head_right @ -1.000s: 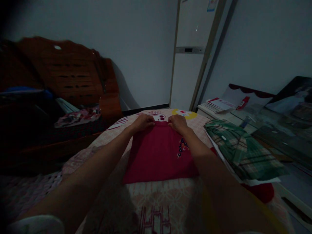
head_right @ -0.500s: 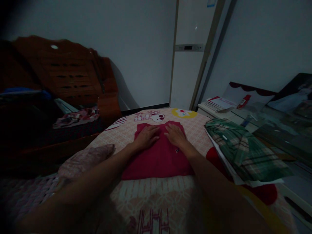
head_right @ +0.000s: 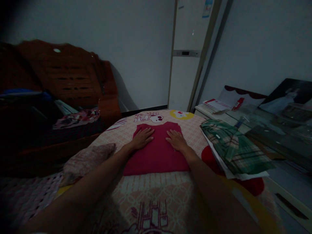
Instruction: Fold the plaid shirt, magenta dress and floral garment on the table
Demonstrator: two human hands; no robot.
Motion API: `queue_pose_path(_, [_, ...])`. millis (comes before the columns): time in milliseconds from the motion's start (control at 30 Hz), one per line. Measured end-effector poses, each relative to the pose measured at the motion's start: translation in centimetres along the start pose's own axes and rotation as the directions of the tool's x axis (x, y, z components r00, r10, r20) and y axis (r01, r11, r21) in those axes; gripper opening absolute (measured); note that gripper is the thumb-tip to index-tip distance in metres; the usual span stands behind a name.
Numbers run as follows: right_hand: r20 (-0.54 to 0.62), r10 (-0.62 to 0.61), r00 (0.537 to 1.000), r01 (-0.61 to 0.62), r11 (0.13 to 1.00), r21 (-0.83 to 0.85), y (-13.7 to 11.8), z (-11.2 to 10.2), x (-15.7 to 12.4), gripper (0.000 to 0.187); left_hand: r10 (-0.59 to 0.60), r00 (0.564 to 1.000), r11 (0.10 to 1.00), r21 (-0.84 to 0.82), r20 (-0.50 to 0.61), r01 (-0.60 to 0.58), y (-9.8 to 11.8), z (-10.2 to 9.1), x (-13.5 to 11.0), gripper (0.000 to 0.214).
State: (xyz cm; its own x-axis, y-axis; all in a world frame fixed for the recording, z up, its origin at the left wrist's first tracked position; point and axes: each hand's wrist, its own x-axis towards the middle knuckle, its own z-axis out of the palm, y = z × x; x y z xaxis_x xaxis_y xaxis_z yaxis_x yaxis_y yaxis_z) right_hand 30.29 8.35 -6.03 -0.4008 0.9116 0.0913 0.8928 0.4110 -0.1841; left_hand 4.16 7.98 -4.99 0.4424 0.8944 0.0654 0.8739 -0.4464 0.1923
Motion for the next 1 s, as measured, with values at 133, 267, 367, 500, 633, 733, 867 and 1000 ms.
queue_pose_path(133, [-0.069, 0.023, 0.997, -0.023, 1.0, -0.002, 1.2, 0.6, 0.7, 0.054, -0.141, 0.983, 0.99, -0.013, -0.118, 0.141, -2.6, -0.3, 0.8, 0.054])
queue_pose_path(267, [-0.136, 0.046, 0.99, -0.05, 0.998, -0.03, 2.0, 1.0, 1.5, 0.05, -0.386, 0.877, 0.922, -0.115, -0.286, 0.369, -5.6, -0.5, 1.3, 0.045])
queue_pose_path(367, [-0.191, 0.078, 0.979, -0.084, 0.996, -0.024, 2.2, 1.2, 2.2, 0.05, -0.462, 0.833, 0.886, -0.195, -0.305, 0.421, -6.4, -0.6, 1.8, 0.041])
queue_pose_path(500, [-0.195, 0.128, 0.972, -0.131, 0.991, -0.007, 2.4, 1.0, 3.9, 0.051, -0.336, 0.921, 0.937, -0.168, -0.2, 0.306, -6.0, -1.3, 3.2, 0.042])
queue_pose_path(633, [-0.131, 0.186, 0.974, -0.187, 0.982, 0.006, 3.3, 0.2, 6.1, 0.052, -0.31, 0.948, 0.949, -0.089, -0.078, 0.303, -6.4, -2.4, 4.8, 0.036])
queue_pose_path(733, [-0.083, 0.236, 0.968, -0.235, 0.972, 0.014, 4.0, -1.0, 7.7, 0.058, -0.277, 0.961, 0.956, -0.097, -0.008, 0.275, -7.4, -3.3, 5.7, 0.03])
queue_pose_path(867, [-0.019, 0.236, 0.972, -0.236, 0.972, 0.016, 4.6, -2.7, 9.3, 0.056, -0.266, 0.962, 0.951, -0.148, 0.06, 0.272, -8.1, -3.9, 6.1, 0.031])
queue_pose_path(1000, [0.01, 0.282, 0.959, -0.283, 0.959, 0.013, 4.1, -3.4, 9.4, 0.027, -0.24, 0.968, 0.951, -0.181, 0.071, 0.249, -7.9, -4.1, 6.0, 0.025])
